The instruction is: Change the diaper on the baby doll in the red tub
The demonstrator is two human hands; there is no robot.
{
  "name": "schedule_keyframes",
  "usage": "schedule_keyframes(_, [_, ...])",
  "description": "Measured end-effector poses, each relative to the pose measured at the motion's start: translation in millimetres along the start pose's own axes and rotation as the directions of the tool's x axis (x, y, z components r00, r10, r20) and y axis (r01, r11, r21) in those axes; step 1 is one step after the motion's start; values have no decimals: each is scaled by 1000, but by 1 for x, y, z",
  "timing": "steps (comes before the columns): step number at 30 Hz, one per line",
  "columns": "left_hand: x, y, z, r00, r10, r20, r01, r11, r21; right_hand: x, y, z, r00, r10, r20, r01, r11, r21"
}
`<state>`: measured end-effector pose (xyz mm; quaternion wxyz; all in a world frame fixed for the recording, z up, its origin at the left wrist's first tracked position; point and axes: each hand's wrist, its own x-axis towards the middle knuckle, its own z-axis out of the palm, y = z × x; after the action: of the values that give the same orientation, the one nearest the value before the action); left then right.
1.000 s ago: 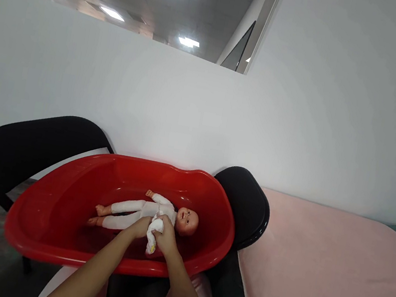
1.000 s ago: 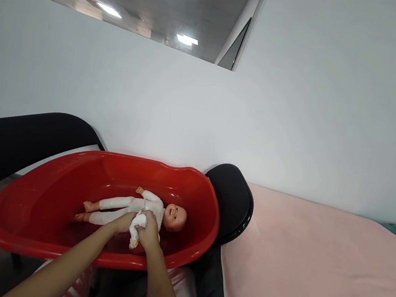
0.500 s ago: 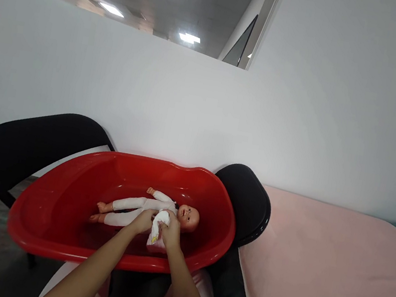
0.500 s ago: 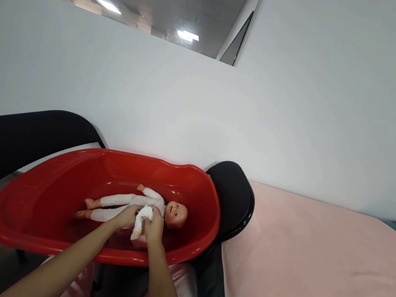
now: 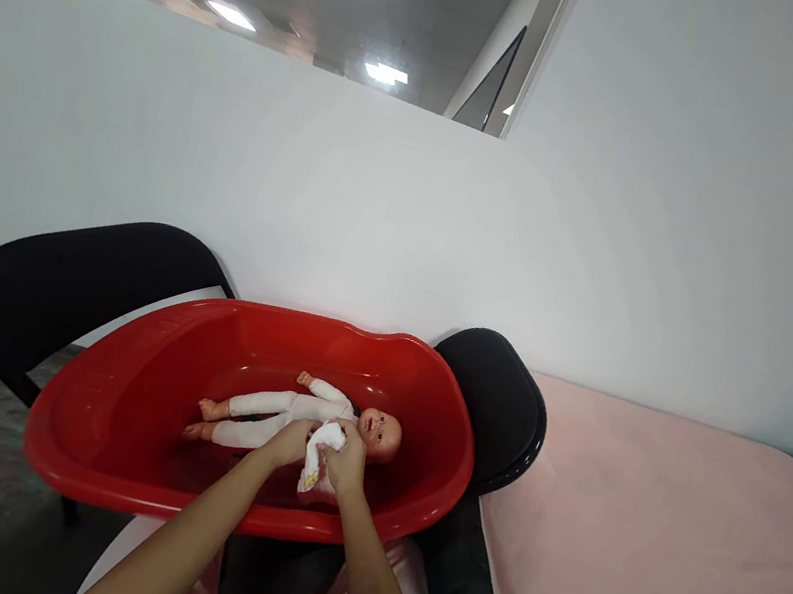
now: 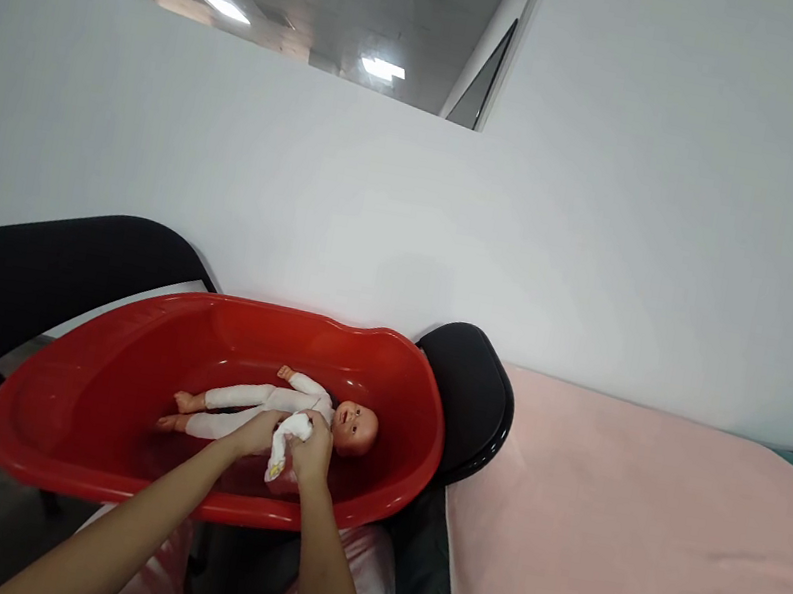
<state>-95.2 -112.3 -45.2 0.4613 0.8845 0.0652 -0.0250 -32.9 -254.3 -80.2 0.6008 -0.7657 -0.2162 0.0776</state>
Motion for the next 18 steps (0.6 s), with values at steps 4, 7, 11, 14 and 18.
schedule_keyframes(4, [-1, 4, 0, 1000, -30, -4, 30, 999, 29, -2, 0, -2, 1000, -15, -14, 14, 998, -58])
schedule_keyframes(7, [-1, 3, 0, 1000, -8, -1, 8, 999, 35, -3, -1, -4, 999, -25, -20, 24, 997, -75])
schedule_keyframes(11, [0, 2, 2, 999, 34, 17, -35, 996, 80, -3, 1, -4, 999, -13, -40, 8, 994, -108])
schedule_keyframes(14, [0, 6, 3, 999, 36, -5, -36, 993, 111, -3, 2, -3, 999, 12, -51, -19, 991, -133])
schedule_keyframes(18, [0, 7, 3, 999, -6, -35, 12, 987, 161, -4, 0, -3, 996, 59, -74, -71, 983, -167])
